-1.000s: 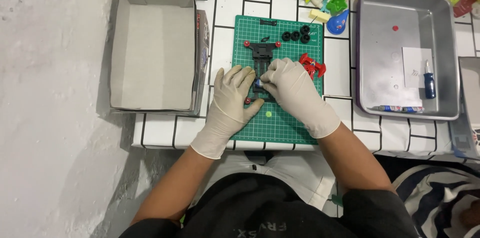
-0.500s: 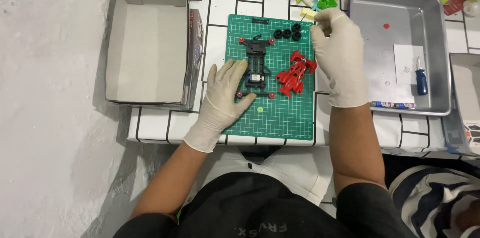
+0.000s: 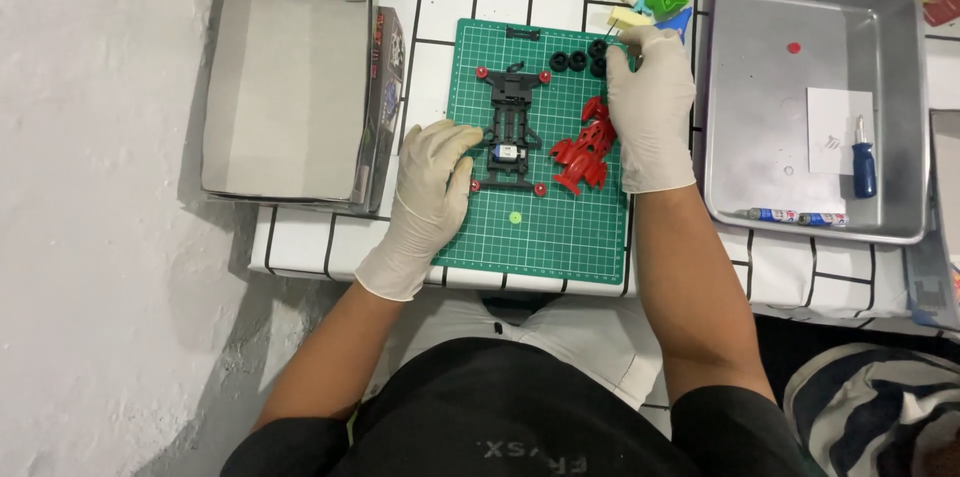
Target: The person is assembling a small plastic model car, specifically attaching the body shell to the chassis and using a screwdriver to adjust components.
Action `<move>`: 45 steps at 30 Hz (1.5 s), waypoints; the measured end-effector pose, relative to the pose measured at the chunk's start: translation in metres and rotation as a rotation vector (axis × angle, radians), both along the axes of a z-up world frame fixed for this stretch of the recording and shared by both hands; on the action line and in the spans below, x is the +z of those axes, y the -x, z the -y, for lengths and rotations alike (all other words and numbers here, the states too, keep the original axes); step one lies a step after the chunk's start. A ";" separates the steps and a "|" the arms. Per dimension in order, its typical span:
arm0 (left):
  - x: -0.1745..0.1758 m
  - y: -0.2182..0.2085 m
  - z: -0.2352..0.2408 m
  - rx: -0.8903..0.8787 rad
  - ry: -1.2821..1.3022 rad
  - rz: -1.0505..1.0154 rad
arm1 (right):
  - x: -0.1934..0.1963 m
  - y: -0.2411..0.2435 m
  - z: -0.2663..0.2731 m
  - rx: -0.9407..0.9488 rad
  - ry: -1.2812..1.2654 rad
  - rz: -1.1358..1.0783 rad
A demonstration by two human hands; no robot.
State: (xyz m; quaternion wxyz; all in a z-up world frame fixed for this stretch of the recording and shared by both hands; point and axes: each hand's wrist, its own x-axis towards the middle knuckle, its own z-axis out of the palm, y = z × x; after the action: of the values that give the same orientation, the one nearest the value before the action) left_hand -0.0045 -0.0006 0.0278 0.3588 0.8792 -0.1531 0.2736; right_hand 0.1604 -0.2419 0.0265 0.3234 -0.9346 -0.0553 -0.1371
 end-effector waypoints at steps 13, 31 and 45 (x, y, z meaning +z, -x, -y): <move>-0.006 0.002 0.003 0.042 -0.227 -0.010 | -0.019 -0.009 -0.004 0.137 -0.118 0.069; 0.011 0.016 0.008 0.234 -0.311 0.045 | 0.009 0.014 -0.001 0.013 -0.324 0.242; 0.002 0.001 -0.015 0.014 -0.604 0.042 | 0.000 0.007 0.002 0.071 -0.442 0.310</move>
State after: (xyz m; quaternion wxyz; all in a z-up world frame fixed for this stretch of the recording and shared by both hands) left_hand -0.0058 0.0139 0.0294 0.0761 0.9413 -0.2290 0.2362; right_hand 0.1530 -0.2443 0.0270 0.5117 -0.8069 -0.1055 -0.2757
